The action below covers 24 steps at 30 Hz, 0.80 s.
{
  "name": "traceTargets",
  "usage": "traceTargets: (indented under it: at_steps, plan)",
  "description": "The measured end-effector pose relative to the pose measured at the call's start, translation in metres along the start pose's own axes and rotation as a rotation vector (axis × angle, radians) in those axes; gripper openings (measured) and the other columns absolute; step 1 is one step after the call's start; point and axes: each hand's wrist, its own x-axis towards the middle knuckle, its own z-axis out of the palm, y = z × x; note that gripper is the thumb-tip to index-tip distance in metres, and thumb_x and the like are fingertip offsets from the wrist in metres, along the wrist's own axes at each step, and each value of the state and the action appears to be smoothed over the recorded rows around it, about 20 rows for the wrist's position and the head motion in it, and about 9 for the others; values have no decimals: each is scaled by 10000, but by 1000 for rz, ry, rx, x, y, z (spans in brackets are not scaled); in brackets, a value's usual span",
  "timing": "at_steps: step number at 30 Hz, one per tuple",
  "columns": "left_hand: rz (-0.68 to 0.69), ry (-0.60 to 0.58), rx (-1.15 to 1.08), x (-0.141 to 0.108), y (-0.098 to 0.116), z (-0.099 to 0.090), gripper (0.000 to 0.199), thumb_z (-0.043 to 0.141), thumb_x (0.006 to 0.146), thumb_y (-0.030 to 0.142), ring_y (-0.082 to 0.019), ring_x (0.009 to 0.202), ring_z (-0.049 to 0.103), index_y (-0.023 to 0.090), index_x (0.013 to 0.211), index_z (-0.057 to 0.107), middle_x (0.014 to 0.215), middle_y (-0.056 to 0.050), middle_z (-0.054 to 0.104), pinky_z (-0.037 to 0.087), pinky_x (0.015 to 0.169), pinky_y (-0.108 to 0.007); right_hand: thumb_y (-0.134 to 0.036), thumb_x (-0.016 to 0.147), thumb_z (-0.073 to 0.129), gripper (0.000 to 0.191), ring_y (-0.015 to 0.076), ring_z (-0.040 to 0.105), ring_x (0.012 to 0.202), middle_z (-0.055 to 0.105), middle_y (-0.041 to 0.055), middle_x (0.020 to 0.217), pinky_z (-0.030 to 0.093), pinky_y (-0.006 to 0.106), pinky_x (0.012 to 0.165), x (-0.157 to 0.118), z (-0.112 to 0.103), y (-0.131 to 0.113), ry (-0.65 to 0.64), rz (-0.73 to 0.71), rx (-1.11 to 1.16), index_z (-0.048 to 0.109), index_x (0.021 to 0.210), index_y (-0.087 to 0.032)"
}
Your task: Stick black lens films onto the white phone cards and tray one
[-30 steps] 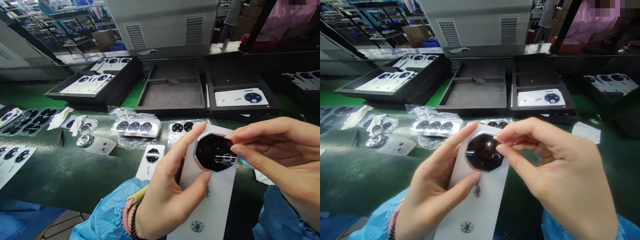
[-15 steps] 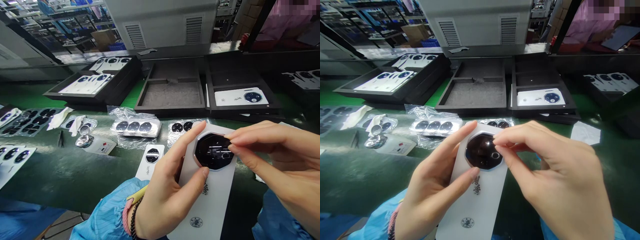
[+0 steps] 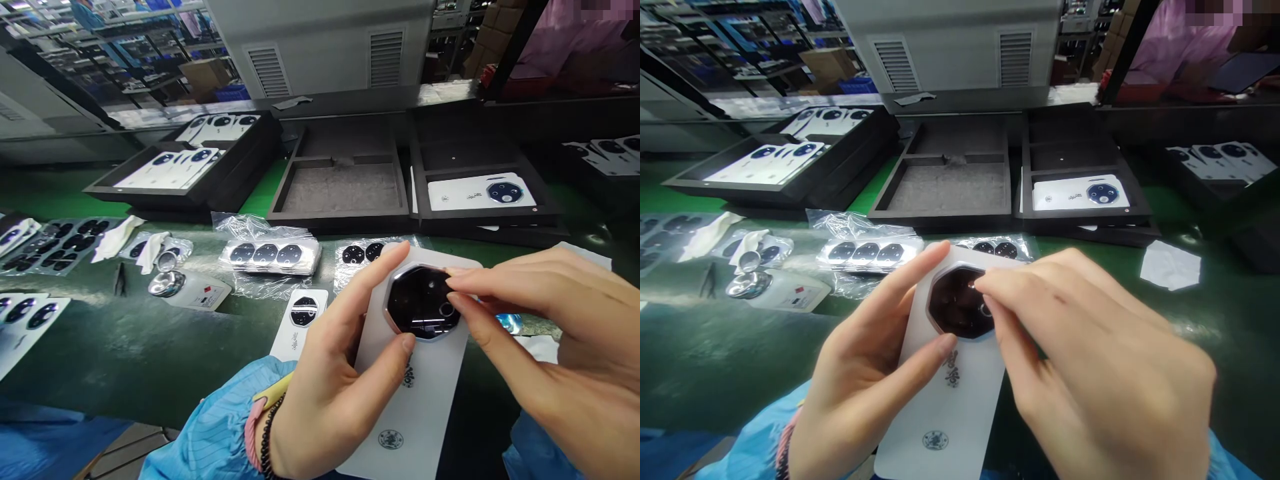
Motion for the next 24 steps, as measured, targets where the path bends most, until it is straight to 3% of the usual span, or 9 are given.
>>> traceTargets:
  at_steps: [5,13,24]
  plan:
    - [10,2,-2,-1,3,0,569,561,864,93,-245,1309,470,376,1348,466,1403,68,516,402,1122,-373,-125,813,672,136,154,681,794,737,-37,865,544,259,703,-5,-2,3,-32,-3,-3,704,892,-231]
    - [18,29,1,-6,1,0,445,490,942,199,-282,1340,425,353,1359,476,1417,54,503,353,1153,-409,-46,797,638,268,182,682,866,739,-15,959,561,260,697,-11,-3,-1,-52,-51,-60,703,987,-223]
    - [115,15,101,-8,0,1,478,453,947,150,-294,1321,448,330,1389,435,1412,22,511,364,1142,-473,-113,892,524,234,191,680,856,730,32,1052,561,286,644,-17,-11,-1,-106,-165,-86,681,1054,-174]
